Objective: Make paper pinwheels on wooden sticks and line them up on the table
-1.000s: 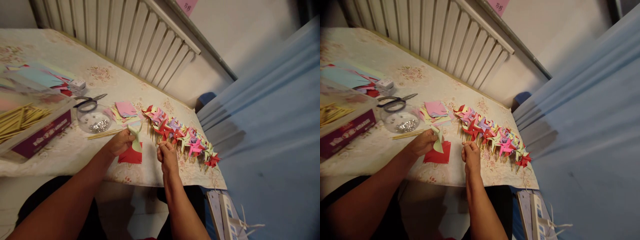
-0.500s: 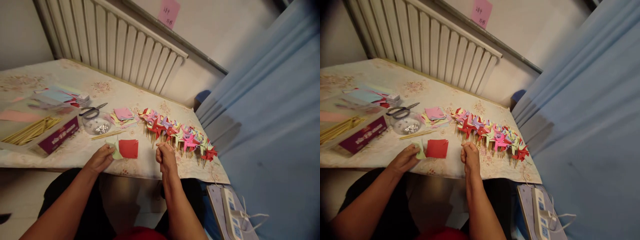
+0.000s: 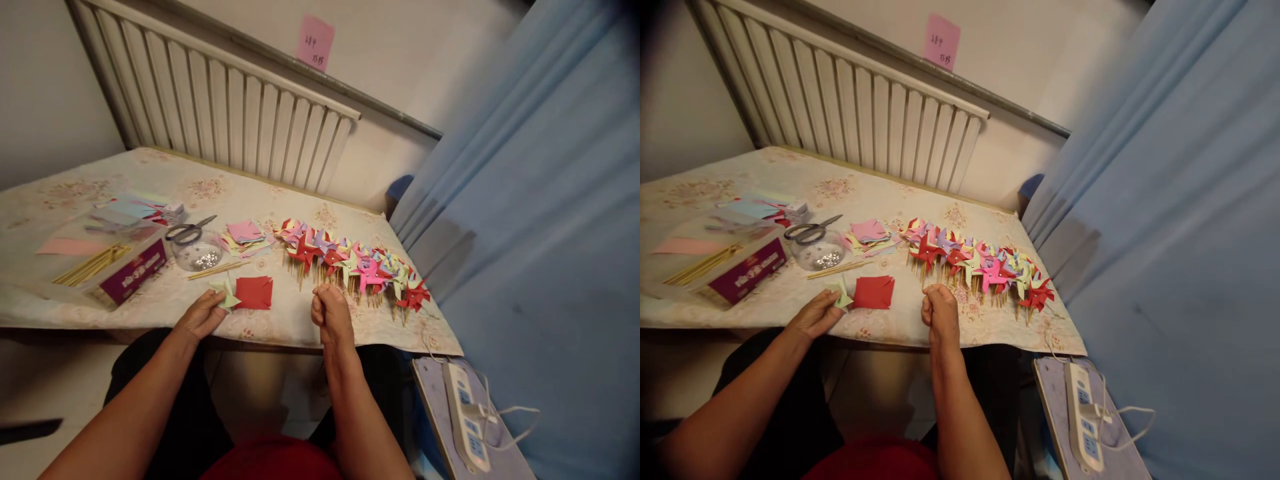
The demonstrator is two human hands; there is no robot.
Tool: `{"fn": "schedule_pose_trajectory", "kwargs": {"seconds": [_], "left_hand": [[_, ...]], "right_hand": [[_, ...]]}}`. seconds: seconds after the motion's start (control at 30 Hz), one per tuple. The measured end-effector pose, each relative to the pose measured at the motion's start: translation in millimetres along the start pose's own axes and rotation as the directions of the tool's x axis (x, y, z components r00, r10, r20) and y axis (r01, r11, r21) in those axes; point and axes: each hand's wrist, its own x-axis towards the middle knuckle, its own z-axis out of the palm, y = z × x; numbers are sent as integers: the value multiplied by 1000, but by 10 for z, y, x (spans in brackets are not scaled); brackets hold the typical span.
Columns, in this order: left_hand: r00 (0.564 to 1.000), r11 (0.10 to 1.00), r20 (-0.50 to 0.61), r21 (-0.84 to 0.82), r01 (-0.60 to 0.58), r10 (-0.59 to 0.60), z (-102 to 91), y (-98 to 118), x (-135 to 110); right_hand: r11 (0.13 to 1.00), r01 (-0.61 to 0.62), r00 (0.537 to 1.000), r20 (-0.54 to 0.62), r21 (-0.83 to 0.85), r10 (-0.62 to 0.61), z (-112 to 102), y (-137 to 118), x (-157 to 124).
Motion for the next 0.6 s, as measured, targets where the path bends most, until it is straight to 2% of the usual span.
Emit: {"fn": "schedule_pose_trajectory", "kwargs": {"seconds": [0.33,0.47,0.6], "left_hand": [[1000,1000,-29,-23,3,-4,-26,-9,25],[997,997,-71,-79,-1,-5,-89,-50,94],[998,994,-59,-111,-12,6,-164,-88,165]], "right_hand": [[999,-8,1000,16,35,8,-71,-27,-42],[1000,-10,1000,6,26,10,-72,-18,-37],[1000,5,1000,-22,12,-4,-76,6,-16]]}}
